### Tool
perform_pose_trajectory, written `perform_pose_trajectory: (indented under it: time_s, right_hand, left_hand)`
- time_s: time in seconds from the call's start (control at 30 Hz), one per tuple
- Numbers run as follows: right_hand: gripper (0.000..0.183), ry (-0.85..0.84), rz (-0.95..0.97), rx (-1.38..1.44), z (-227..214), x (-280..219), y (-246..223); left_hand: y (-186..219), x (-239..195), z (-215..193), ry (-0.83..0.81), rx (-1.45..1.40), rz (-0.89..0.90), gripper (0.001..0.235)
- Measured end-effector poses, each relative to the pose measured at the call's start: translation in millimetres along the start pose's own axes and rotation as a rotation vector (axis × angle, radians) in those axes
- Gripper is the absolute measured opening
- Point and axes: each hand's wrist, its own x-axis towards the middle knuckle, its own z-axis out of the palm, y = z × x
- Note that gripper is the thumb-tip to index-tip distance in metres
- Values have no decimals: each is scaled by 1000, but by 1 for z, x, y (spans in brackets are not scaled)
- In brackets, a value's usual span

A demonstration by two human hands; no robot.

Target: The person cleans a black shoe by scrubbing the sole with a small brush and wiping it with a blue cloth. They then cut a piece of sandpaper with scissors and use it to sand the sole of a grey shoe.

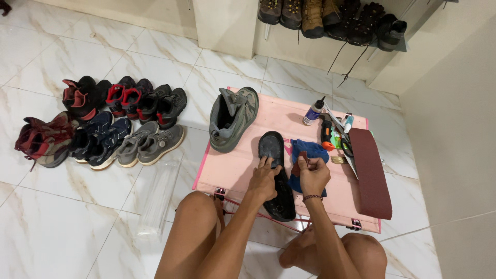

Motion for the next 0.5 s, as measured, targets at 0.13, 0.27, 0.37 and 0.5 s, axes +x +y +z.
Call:
perform_pose_trajectory:
  time_s: [0.13,0.27,0.37,0.5]
  right_hand:
    - [26,1,8,-27,8,4,12]
    - [24,-26,3,-50,10,0,10]
    - [23,-81,-2,-83,6,-4,0]
    - [20,-177,-32,-105,6,-11,-10]
  left_hand:
    - [1,-4,-2,11,-21,13,97]
    - [5,-6,-8,4,-39,-8,107]
    - [3,-1,-1,10,3,-6,107]
    - [6,-16,-9,-1,85,25,102]
